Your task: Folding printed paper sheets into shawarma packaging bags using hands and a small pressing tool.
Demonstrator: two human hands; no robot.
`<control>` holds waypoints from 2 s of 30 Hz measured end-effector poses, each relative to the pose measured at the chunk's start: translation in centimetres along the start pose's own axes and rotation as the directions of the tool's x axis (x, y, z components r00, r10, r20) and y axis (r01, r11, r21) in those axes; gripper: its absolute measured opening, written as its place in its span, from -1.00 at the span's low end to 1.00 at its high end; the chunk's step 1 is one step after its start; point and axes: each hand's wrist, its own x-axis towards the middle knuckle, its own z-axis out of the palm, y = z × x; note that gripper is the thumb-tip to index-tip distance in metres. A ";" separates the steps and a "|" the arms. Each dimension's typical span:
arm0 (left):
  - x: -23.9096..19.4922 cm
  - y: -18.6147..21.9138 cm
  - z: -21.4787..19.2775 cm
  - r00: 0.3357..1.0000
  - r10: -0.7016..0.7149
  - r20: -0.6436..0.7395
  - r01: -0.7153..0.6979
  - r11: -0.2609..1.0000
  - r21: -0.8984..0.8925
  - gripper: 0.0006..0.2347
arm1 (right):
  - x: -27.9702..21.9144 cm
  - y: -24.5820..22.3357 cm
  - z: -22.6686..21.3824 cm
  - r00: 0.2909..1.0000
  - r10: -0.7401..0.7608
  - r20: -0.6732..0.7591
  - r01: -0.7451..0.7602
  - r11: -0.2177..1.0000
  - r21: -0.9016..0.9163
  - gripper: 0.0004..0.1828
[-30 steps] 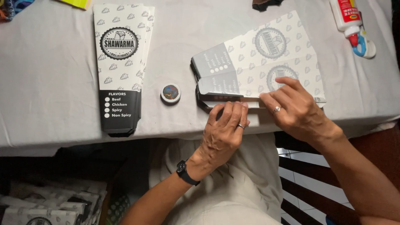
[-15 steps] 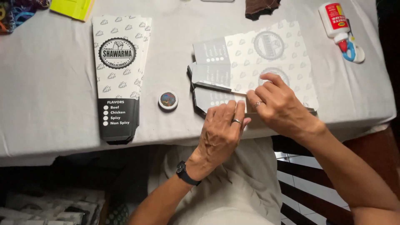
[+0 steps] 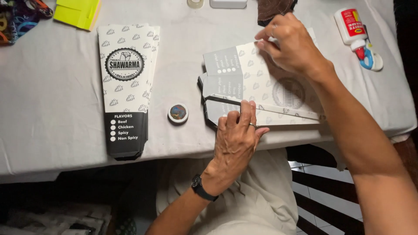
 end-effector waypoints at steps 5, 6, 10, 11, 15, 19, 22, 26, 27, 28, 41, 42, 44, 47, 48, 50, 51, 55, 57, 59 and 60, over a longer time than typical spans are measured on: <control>-0.1 -0.1 0.4 1.000 0.010 -0.006 -0.010 1.000 -0.018 -0.41 | 2.7 0.5 -0.5 0.946 0.189 0.263 -0.193 0.981 -0.010 -0.86; -0.2 0.0 0.5 1.000 0.013 -0.009 -0.013 1.000 -0.008 -0.40 | 2.8 0.3 -0.8 0.949 0.194 0.250 -0.195 0.981 -0.022 -0.86; -0.4 -0.1 0.7 1.000 0.012 -0.010 -0.012 0.999 -0.040 -0.42 | -1.4 -1.0 -2.6 0.990 -0.126 -0.069 0.124 0.992 -0.027 -0.87; -0.4 -0.2 0.6 1.000 0.018 -0.007 -0.019 0.999 -0.040 -0.41 | -2.8 -2.1 -3.1 0.962 -0.223 -0.157 0.212 0.974 -0.085 -0.88; -0.2 -0.2 0.4 0.999 0.025 -0.027 -0.026 0.999 -0.043 -0.42 | -7.6 -9.4 -3.8 0.859 -0.433 -0.274 0.384 0.898 -0.215 -0.93; 0.2 -0.5 0.6 0.992 0.047 -0.120 -0.071 0.975 -0.209 -0.56 | -10.6 -9.7 1.4 0.816 -0.400 -0.417 0.334 0.916 -0.223 -0.84; 0.4 -0.7 0.3 0.988 0.042 -0.148 -0.074 0.975 -0.212 -0.55 | -10.3 -10.6 0.9 0.828 -0.370 -0.422 0.317 0.929 -0.193 -0.89; 1.2 -1.5 -0.4 0.983 0.029 -0.183 -0.082 0.953 -0.292 -0.67 | -9.9 -10.8 0.7 0.806 -0.356 -0.472 0.333 0.933 -0.135 -0.86; 1.4 -1.7 -0.4 0.981 0.030 -0.192 -0.090 0.946 -0.311 -0.73 | -9.9 -10.9 0.7 0.805 -0.351 -0.479 0.332 0.935 -0.126 -0.85; 1.3 -1.8 -0.3 0.980 0.033 -0.197 -0.094 0.947 -0.306 -0.73 | -9.9 -10.9 0.6 0.801 -0.354 -0.484 0.334 0.934 -0.130 -0.85; 1.6 -3.2 0.2 0.972 0.131 -0.194 -0.185 0.938 -0.294 -0.89 | -10.2 -11.1 0.2 0.829 -0.314 -0.463 0.314 0.946 -0.080 -0.85; 1.5 -3.7 1.1 0.966 0.139 -0.217 -0.205 0.926 -0.316 -0.92 | -10.2 -11.0 0.2 0.827 -0.314 -0.467 0.307 0.947 -0.093 -0.84; 2.6 -5.3 1.2 0.953 0.186 -0.238 -0.244 0.938 -0.246 -0.95 | -10.2 -10.9 0.4 0.827 -0.316 -0.465 0.307 0.947 -0.098 -0.83; 3.4 -6.7 0.6 0.946 0.251 -0.204 -0.293 0.933 -0.211 -0.96 | -10.4 -10.9 0.3 0.835 -0.323 -0.447 0.305 0.946 -0.113 -0.83; 3.5 -7.0 0.4 0.950 0.271 -0.153 -0.302 0.921 -0.247 -0.96 | -10.5 -10.9 0.2 0.842 -0.327 -0.429 0.303 0.945 -0.125 -0.84; 3.8 -7.2 0.1 0.951 0.273 -0.143 -0.302 0.918 -0.255 -0.96 | -10.5 -11.3 -0.6 0.854 -0.319 -0.412 0.302 0.947 -0.106 -0.85; 3.8 -7.2 0.0 0.953 0.272 -0.133 -0.299 0.918 -0.262 -0.97 | -10.4 -11.5 -1.0 0.864 -0.313 -0.394 0.305 0.948 -0.085 -0.85; 4.1 -7.9 -0.2 0.951 0.287 -0.116 -0.309 0.910 -0.277 -0.97 | -12.7 -10.1 -1.5 0.901 -0.246 -0.358 0.258 0.966 -0.015 -0.87; 4.2 -8.0 -0.3 0.956 0.280 -0.087 -0.293 0.909 -0.297 -0.96 | -14.3 -9.2 -1.8 0.936 -0.162 -0.313 0.175 0.984 0.015 -0.93; 4.3 -8.1 -0.7 0.955 0.284 -0.085 -0.296 0.900 -0.319 -0.89 | -15.7 -8.1 -2.8 0.946 -0.188 -0.265 0.187 0.982 -0.028 -0.94; 4.5 -8.1 -0.9 0.953 0.290 -0.086 -0.301 0.891 -0.340 -0.81 | -16.4 -7.5 -3.4 0.953 -0.212 -0.217 0.201 0.977 -0.071 -0.82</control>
